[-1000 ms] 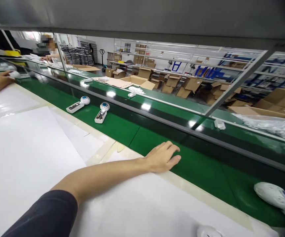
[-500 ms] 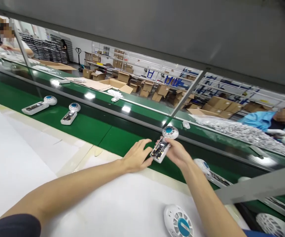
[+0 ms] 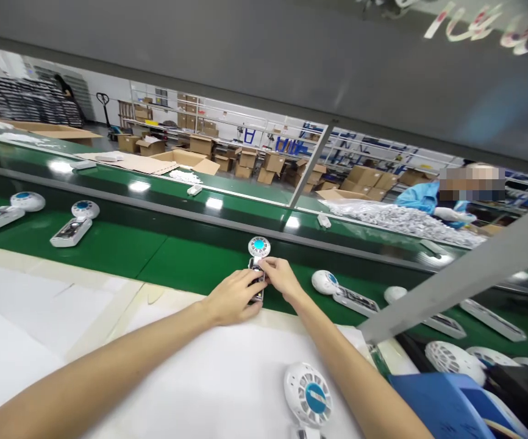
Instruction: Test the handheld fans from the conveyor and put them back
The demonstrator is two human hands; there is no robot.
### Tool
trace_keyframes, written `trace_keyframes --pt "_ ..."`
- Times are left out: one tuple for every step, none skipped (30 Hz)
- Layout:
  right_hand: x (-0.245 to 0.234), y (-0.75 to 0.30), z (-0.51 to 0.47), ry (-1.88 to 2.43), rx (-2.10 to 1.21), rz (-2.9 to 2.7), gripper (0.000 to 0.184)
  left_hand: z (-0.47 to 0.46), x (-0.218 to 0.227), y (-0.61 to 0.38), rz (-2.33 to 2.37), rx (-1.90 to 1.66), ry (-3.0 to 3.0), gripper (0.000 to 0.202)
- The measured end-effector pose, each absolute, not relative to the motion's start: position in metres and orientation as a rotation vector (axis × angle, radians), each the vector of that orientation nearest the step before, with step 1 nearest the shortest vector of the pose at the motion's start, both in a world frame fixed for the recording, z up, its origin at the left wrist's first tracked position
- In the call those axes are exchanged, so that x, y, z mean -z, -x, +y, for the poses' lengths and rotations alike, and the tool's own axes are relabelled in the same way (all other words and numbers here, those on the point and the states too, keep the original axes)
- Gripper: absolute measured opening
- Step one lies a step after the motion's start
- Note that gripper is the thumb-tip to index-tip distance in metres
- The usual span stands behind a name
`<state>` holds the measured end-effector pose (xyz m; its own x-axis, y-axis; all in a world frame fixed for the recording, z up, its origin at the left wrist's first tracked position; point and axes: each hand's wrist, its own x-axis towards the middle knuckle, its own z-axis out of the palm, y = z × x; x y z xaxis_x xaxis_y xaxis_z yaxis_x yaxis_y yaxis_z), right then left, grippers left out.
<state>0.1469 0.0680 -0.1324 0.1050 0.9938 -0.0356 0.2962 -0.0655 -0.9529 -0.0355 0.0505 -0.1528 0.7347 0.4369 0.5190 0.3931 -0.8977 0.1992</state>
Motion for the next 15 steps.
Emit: trace_keyframes --pt "0.134 -0.147 0.069 1.559 -0.950 -1.372 0.022 0.051 0.154 0.035 0.695 -0.868 -2.862 0.042" --pt "0.135 -0.146 0.069 1.599 -0.892 -1.419 0.020 0.051 0.155 0.035 0.709 -0.853 -2.867 0.042" --pt "0.135 -0.145 0.069 1.630 -0.842 -1.469 0.020 0.051 0.155 0.035 0.724 -0.841 -2.871 0.042" --pt "0.133 -0.144 0.069 1.652 -0.806 -1.526 0.020 0.051 0.156 0.036 0.740 -0.832 -2.872 0.041" --pt "0.129 -0.144 0.069 1.663 -0.784 -1.589 0.020 0.051 0.157 0.036 0.756 -0.828 -2.873 0.039" --pt "0.122 -0.145 0.068 1.668 -0.769 -1.656 0.021 0.052 0.157 0.036 0.774 -0.826 -2.873 0.038" --pt "0.115 -0.148 0.067 1.674 -0.753 -1.724 0.021 0.052 0.157 0.036 0.793 -0.826 -2.872 0.035" --pt "0.106 -0.153 0.066 1.690 -0.731 -1.787 0.022 0.052 0.158 0.036 0.815 -0.830 -2.870 0.033" --pt "0.096 -0.161 0.064 1.717 -0.703 -1.844 0.023 0.052 0.158 0.036 0.839 -0.838 -2.868 0.030" --pt "0.087 -0.172 0.062 1.760 -0.671 -1.892 0.027 0.052 0.157 0.036 0.866 -0.848 -2.865 0.027" --pt "0.078 -0.185 0.060 1.818 -0.639 -1.930 0.034 0.052 0.157 0.036 0.893 -0.861 -2.863 0.024" --pt "0.071 -0.200 0.058 1.889 -0.611 -1.957 0.042 0.052 0.157 0.036 0.921 -0.875 -2.861 0.021" --pt "0.065 -0.216 0.056 1.974 -0.592 -1.971 0.050 0.052 0.157 0.036 0.949 -0.892 -2.860 0.019" --pt "0.061 -0.232 0.055 2.069 -0.575 -1.972 0.057 0.052 0.157 0.036 0.973 -0.910 -2.860 0.017" --pt "0.059 -0.247 0.053 2.173 -0.562 -1.958 0.063 0.052 0.156 0.036 0.991 -0.928 -2.863 0.015"
